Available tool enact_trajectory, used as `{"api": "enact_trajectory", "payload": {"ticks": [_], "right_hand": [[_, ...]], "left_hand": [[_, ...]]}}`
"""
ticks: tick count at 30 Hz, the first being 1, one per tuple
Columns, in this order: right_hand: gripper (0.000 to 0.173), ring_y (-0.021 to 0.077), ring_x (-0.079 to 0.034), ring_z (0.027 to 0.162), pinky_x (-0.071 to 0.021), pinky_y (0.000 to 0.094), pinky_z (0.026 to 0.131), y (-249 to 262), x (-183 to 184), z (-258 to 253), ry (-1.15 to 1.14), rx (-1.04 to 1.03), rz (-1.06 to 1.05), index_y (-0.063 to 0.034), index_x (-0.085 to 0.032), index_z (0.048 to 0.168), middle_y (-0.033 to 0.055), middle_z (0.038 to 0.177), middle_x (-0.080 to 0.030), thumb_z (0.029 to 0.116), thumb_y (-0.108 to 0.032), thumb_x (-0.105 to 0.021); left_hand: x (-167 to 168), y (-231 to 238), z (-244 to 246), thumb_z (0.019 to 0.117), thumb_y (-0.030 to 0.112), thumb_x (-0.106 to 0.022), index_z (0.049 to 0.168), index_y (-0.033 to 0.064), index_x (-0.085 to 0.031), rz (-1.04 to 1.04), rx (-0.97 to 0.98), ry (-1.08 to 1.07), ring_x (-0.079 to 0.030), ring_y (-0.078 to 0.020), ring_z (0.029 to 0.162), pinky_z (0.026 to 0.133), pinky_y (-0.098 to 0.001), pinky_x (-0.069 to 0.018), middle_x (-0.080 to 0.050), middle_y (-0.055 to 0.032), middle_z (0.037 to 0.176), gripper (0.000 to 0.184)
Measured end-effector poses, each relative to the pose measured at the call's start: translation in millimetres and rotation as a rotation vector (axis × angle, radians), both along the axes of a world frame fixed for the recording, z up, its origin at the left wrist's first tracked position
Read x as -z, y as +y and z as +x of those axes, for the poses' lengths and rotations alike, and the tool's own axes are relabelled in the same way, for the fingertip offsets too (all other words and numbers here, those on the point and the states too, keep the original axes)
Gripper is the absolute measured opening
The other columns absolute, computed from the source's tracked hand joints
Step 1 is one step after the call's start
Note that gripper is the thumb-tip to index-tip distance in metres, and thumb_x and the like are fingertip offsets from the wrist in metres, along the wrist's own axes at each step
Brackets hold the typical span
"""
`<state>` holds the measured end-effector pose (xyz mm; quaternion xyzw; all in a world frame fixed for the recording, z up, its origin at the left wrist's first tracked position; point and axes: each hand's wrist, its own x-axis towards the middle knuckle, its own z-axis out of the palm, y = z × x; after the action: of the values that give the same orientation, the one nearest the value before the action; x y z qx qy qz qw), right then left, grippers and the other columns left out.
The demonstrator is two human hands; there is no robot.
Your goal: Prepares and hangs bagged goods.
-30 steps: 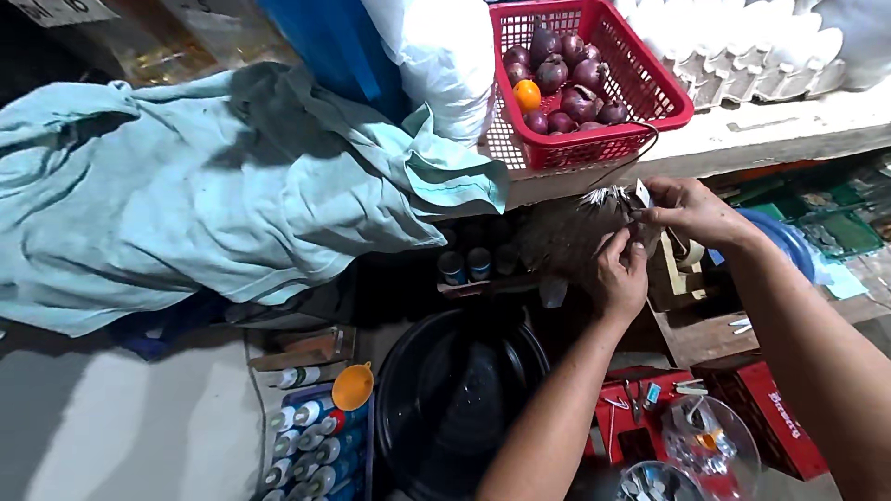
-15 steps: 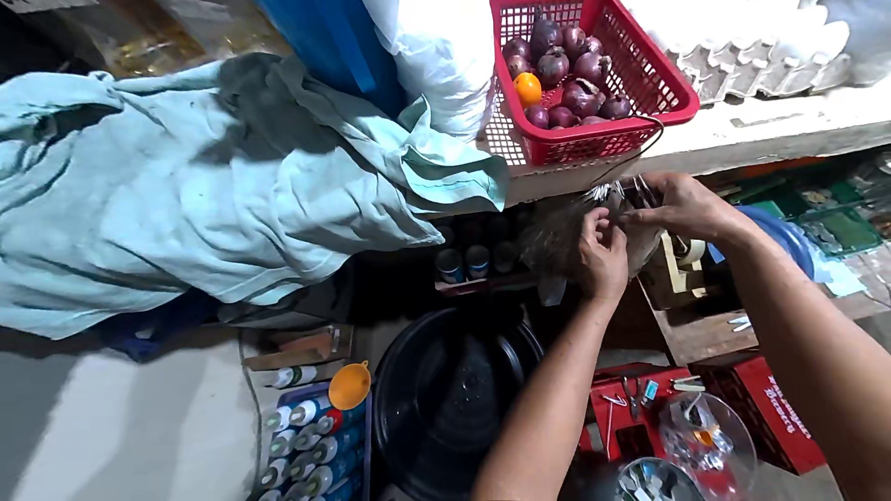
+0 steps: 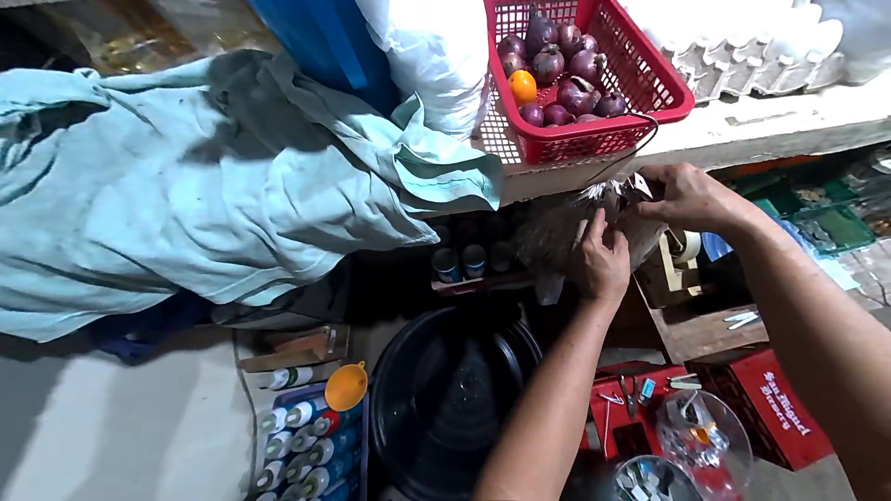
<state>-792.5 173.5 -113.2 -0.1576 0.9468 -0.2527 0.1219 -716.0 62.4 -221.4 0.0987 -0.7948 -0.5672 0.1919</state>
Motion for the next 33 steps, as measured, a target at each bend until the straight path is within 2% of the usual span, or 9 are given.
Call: {"api": "enact_trajectory", "payload": {"ticks": [2,6,9,13,17,24,28,30,33], "right_hand": [[0.019,0.0277,-0.062,0.079,-0.0488,0.0551,0.071,-0.3,-0.8,0.3,0.008,-0.007,-0.003,-0.0024,-0.068,0.102,0.0132,0.088,-0.065,0.0873,-0.012,-0.077],[0.024,0.0275,-0.064,0.081,-0.05,0.056,0.073,1.5,-0.9,-0.1,0.01,0.007,-0.053,-0.0037,-0.07,0.108,0.0133,0.088,-0.067,0.086,-0.011,-0.076],[0.023,0.0255,-0.064,0.08,-0.0504,0.0542,0.073,2.1,-1.2,1.6,-0.002,0.005,-0.104,-0.0031,-0.07,0.107,0.0127,0.089,-0.068,0.0857,-0.008,-0.074],[0.007,0.0173,-0.057,0.067,-0.0453,0.0452,0.062,2.9,1.4,0.8,0.001,-0.043,-0.116,-0.0059,-0.067,0.093,0.0052,0.074,-0.059,0.0877,-0.011,-0.069],[0.006,0.0183,-0.057,0.067,-0.0451,0.0459,0.062,2.1,7.1,0.3,0.0,-0.039,-0.126,-0.0062,-0.066,0.09,0.0052,0.073,-0.059,0.0881,-0.012,-0.068],[0.035,0.0259,-0.066,0.083,-0.0529,0.0534,0.079,-3.2,16.4,1.1,0.013,0.0,-0.173,-0.0028,-0.067,0.114,0.014,0.092,-0.068,0.0853,-0.015,-0.082],[0.032,0.0236,-0.069,0.085,-0.0543,0.0516,0.082,-4.6,17.9,1.6,-0.002,-0.008,-0.189,-0.0039,-0.07,0.113,0.0125,0.094,-0.071,0.0857,-0.016,-0.083],[0.033,0.0245,-0.069,0.088,-0.0546,0.0525,0.085,-5.2,19.0,0.8,-0.015,-0.008,-0.182,-0.0037,-0.07,0.115,0.0134,0.097,-0.072,0.0868,-0.017,-0.082],[0.032,0.0248,-0.069,0.091,-0.0539,0.0534,0.086,-4.7,21.5,-0.9,-0.011,0.0,-0.159,-0.0052,-0.071,0.115,0.0131,0.098,-0.072,0.0884,-0.02,-0.081]], "left_hand": [[0.0,4.2,1.9,0.0913,0.003,-0.067,0.131,0.001,-0.067,0.019,0.015,-0.026,-0.068,-0.0282,0.096,0.085,-0.0448,-0.0563,-0.069,-0.0175,0.111,0.039],[-0.5,4.9,0.5,0.0908,-0.001,-0.064,0.128,-0.0015,-0.068,0.058,0.016,-0.037,-0.067,-0.0289,0.097,0.086,-0.0442,-0.0554,-0.069,-0.019,0.11,0.037],[0.2,1.4,-5.7,0.09,-0.002,-0.064,0.118,-0.005,-0.069,0.065,0.021,-0.027,-0.06,-0.0241,0.08,0.074,-0.04,-0.0514,-0.063,-0.0149,0.091,0.029],[8.0,0.6,-12.8,0.0997,0.007,-0.061,0.103,-0.0024,-0.074,0.004,-0.043,0.048,-0.064,-0.0254,0.079,0.074,-0.0424,-0.0541,-0.066,-0.0143,0.089,0.016],[7.8,-3.0,-11.4,0.1039,0.013,-0.057,0.106,-0.0027,-0.073,0.043,-0.056,0.053,-0.065,-0.0248,0.08,0.075,-0.0422,-0.0542,-0.067,-0.0153,0.092,0.022],[10.8,-4.5,-9.6,0.1042,0.014,-0.056,0.109,-0.0027,-0.072,0.055,-0.055,0.059,-0.066,-0.0245,0.084,0.079,-0.0427,-0.0544,-0.069,-0.0159,0.096,0.023],[13.0,0.8,-8.8,0.1016,0.007,-0.057,0.113,-0.0032,-0.073,0.055,-0.067,0.123,-0.065,-0.0213,0.081,0.076,-0.0362,-0.0551,-0.068,-0.0151,0.094,0.022],[9.4,3.1,-6.8,0.0978,-0.001,-0.055,0.12,-0.0064,-0.069,0.081,-0.013,0.131,-0.066,-0.0247,0.088,0.081,-0.038,-0.0545,-0.069,-0.0193,0.1,0.027],[8.5,2.2,-2.9,0.0965,-0.003,-0.053,0.13,-0.0086,-0.064,0.147,0.089,0.097,-0.067,-0.031,0.113,0.1,-0.0441,-0.0506,-0.069,-0.0249,0.121,0.035]]}}
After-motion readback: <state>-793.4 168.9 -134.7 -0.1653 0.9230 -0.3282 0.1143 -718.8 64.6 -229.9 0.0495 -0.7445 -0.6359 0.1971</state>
